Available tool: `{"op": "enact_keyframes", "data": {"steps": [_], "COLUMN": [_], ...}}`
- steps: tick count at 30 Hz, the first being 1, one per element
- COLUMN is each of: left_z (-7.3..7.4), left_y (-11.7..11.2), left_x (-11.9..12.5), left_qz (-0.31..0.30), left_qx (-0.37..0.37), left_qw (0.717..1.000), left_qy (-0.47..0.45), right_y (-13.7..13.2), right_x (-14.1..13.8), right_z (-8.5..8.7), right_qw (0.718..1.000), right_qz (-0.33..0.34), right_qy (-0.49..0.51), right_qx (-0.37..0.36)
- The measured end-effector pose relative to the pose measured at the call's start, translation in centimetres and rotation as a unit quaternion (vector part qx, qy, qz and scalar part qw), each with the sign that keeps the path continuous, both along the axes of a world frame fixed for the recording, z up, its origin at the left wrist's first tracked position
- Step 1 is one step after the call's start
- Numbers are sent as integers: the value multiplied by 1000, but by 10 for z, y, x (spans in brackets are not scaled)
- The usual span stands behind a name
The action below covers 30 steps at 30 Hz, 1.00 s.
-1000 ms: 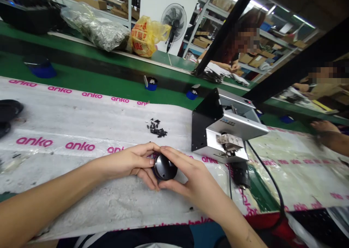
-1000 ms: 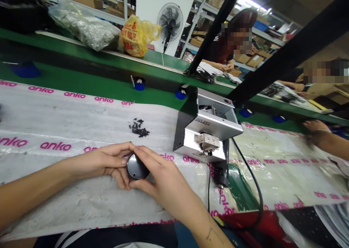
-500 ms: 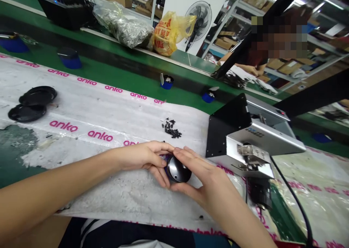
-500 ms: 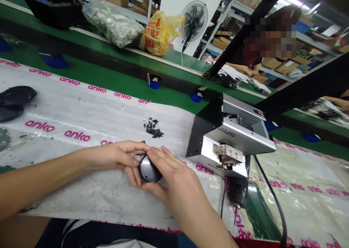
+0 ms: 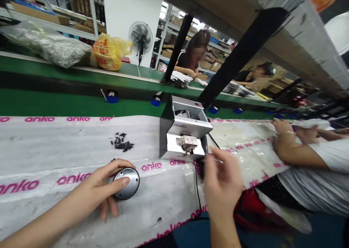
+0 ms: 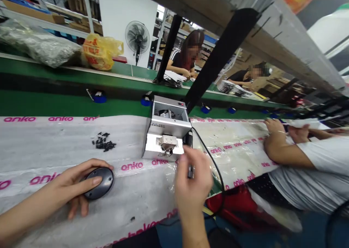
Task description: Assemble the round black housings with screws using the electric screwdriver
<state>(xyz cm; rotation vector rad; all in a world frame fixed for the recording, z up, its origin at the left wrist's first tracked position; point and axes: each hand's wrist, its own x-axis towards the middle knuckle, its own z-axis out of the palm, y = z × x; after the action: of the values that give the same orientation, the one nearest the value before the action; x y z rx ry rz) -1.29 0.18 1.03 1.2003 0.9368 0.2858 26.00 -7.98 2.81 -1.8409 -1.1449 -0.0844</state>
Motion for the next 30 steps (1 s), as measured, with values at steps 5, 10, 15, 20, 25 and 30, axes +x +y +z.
{"op": "enact_keyframes", "data": {"steps": [5, 10, 15, 20, 25, 30], "left_z": [7, 9, 9, 7, 3, 0], "left_y": [1, 11, 19, 24, 23, 22], "left_x": [0, 32, 67, 65, 63, 63], "left_qz": [-11, -83, -133, -150, -144, -134], "left_qx": [4, 2, -29, -56, -78, -104], "left_qw": [1000, 997, 991, 987, 986, 985], "left_qy": [26, -5, -7, -34, -41, -35], "right_y": [21, 20, 7, 38, 75, 54], "right_x": [88, 76, 23, -11, -12, -14], "right_z": [-16, -3, 42, 73, 67, 62], "right_qw": [979, 941, 869, 870, 895, 891], "right_qz": [-21, 104, 170, 142, 173, 260], "right_qy": [167, 320, 433, 294, 207, 296], "right_qx": [-112, -25, 170, 369, 356, 227]}}
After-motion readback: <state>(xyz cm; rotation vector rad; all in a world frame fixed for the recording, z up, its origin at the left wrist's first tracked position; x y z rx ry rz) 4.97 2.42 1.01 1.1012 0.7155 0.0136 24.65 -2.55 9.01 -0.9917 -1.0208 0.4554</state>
